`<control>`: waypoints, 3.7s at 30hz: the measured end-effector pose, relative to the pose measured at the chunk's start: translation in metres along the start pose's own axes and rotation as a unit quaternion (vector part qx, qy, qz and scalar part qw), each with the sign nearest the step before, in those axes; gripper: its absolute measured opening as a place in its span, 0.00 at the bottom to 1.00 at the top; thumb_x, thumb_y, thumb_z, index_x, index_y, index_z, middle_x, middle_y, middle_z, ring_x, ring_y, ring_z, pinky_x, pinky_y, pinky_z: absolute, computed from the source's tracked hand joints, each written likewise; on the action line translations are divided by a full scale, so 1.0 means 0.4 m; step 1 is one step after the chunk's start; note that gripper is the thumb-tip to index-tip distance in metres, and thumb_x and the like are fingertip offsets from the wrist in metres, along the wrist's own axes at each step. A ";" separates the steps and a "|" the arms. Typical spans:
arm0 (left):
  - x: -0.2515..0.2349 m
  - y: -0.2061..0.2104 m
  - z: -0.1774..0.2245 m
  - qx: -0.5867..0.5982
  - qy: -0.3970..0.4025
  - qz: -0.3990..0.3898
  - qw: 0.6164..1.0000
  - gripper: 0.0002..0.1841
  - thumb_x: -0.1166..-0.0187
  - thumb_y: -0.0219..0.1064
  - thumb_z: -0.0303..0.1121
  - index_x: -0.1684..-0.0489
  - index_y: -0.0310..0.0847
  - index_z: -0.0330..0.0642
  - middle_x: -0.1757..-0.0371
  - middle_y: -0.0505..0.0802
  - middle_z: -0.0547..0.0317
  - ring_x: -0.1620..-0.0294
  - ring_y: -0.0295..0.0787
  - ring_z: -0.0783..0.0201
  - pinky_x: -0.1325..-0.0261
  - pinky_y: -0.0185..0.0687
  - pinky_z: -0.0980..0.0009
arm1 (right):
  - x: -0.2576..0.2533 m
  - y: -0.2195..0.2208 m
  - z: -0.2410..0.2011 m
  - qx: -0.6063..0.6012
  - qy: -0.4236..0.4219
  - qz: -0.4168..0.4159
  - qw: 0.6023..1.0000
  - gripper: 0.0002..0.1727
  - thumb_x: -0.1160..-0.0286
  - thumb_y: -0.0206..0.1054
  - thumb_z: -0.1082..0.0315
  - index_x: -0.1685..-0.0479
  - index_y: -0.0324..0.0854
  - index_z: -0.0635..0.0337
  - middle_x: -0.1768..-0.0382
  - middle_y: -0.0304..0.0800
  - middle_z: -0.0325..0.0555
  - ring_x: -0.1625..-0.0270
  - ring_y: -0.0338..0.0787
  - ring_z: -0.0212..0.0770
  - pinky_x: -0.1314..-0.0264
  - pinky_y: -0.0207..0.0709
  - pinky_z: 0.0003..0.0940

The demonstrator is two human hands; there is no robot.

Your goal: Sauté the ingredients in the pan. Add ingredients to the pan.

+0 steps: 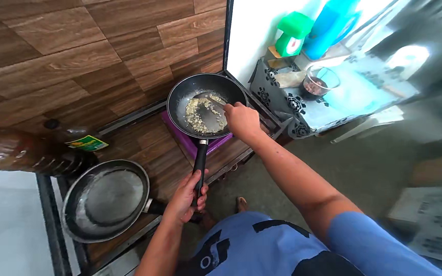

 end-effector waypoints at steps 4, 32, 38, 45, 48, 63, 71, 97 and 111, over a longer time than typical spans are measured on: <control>0.005 -0.071 0.115 -0.327 0.090 0.099 0.935 0.16 0.12 0.64 0.39 0.37 0.76 0.38 0.74 0.84 0.58 0.84 0.81 0.67 0.80 0.83 0.71 | 0.014 0.047 -0.032 -0.007 -0.028 -0.024 0.999 0.18 0.11 0.55 0.62 0.31 0.83 0.52 0.42 0.88 0.63 0.49 0.92 0.66 0.56 0.82 0.64; 0.004 -0.112 0.300 -0.696 0.069 0.297 0.650 0.25 0.12 0.61 0.50 0.23 0.79 0.45 0.42 0.91 0.28 0.38 0.87 0.28 0.39 0.76 0.29 | 0.124 -0.012 0.144 0.022 -0.006 -0.029 0.999 0.16 0.13 0.57 0.68 0.32 0.81 0.55 0.38 0.85 0.66 0.51 0.91 0.68 0.58 0.82 0.64; -0.033 -0.082 0.311 -0.732 0.031 0.308 0.607 0.25 0.11 0.60 0.46 0.30 0.78 0.32 0.42 0.91 0.28 0.36 0.87 0.30 0.38 0.78 0.33 | 0.299 -0.135 0.180 0.092 -0.039 0.044 0.994 0.10 0.15 0.65 0.62 0.46 0.90 0.50 0.56 0.90 0.56 0.65 0.91 0.60 0.72 0.79 0.56; -0.053 -0.113 0.302 -0.731 -0.008 0.301 0.612 0.19 0.14 0.63 0.35 0.30 0.77 0.35 0.42 0.91 0.30 0.38 0.88 0.31 0.40 0.81 0.33 | 0.061 -0.008 0.111 0.037 0.005 0.001 0.999 0.16 0.11 0.56 0.65 0.33 0.82 0.55 0.37 0.84 0.66 0.51 0.91 0.68 0.58 0.82 0.64; -0.053 -0.116 0.304 -0.731 -0.018 0.305 0.610 0.18 0.13 0.62 0.34 0.30 0.76 0.35 0.43 0.91 0.31 0.38 0.89 0.32 0.41 0.82 0.35 | -0.018 0.006 0.074 0.013 -0.014 0.039 0.999 0.17 0.11 0.55 0.65 0.30 0.82 0.52 0.35 0.84 0.64 0.52 0.92 0.67 0.57 0.82 0.64; -0.073 -0.149 0.283 -0.700 0.003 0.281 0.657 0.21 0.14 0.64 0.37 0.28 0.75 0.35 0.45 0.92 0.32 0.39 0.89 0.32 0.41 0.81 0.34 | 0.273 -0.104 0.205 0.031 -0.046 0.059 0.997 0.13 0.14 0.65 0.60 0.42 0.92 0.50 0.51 0.93 0.59 0.55 0.93 0.66 0.60 0.80 0.68; -0.035 -0.117 0.309 -0.697 0.043 0.280 0.659 0.25 0.13 0.64 0.48 0.30 0.79 0.36 0.42 0.91 0.31 0.39 0.89 0.31 0.41 0.80 0.33 | 0.044 -0.026 0.076 0.020 -0.011 0.021 1.000 0.17 0.09 0.56 0.60 0.34 0.86 0.51 0.41 0.89 0.63 0.47 0.91 0.68 0.53 0.81 0.68; -0.040 -0.135 0.295 -0.702 -0.006 0.264 0.662 0.20 0.16 0.67 0.36 0.29 0.78 0.37 0.44 0.91 0.30 0.38 0.88 0.30 0.41 0.80 0.32 | 0.157 -0.024 0.044 0.039 -0.116 -0.011 0.992 0.14 0.13 0.62 0.61 0.38 0.89 0.46 0.50 0.92 0.56 0.56 0.93 0.62 0.62 0.83 0.64; -0.035 -0.139 0.296 -0.676 0.011 0.267 0.687 0.18 0.17 0.68 0.35 0.34 0.80 0.37 0.49 0.92 0.31 0.44 0.90 0.29 0.47 0.82 0.31 | 0.023 -0.060 0.041 0.026 -0.013 0.006 1.000 0.16 0.12 0.59 0.58 0.37 0.89 0.49 0.43 0.91 0.61 0.42 0.90 0.68 0.49 0.79 0.72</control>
Point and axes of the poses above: each hand's wrist, its own x-axis away from the middle knuckle, its own y-axis out of the palm, z = x × y, the point moved 10 cm from there along -x, towards the middle knuckle
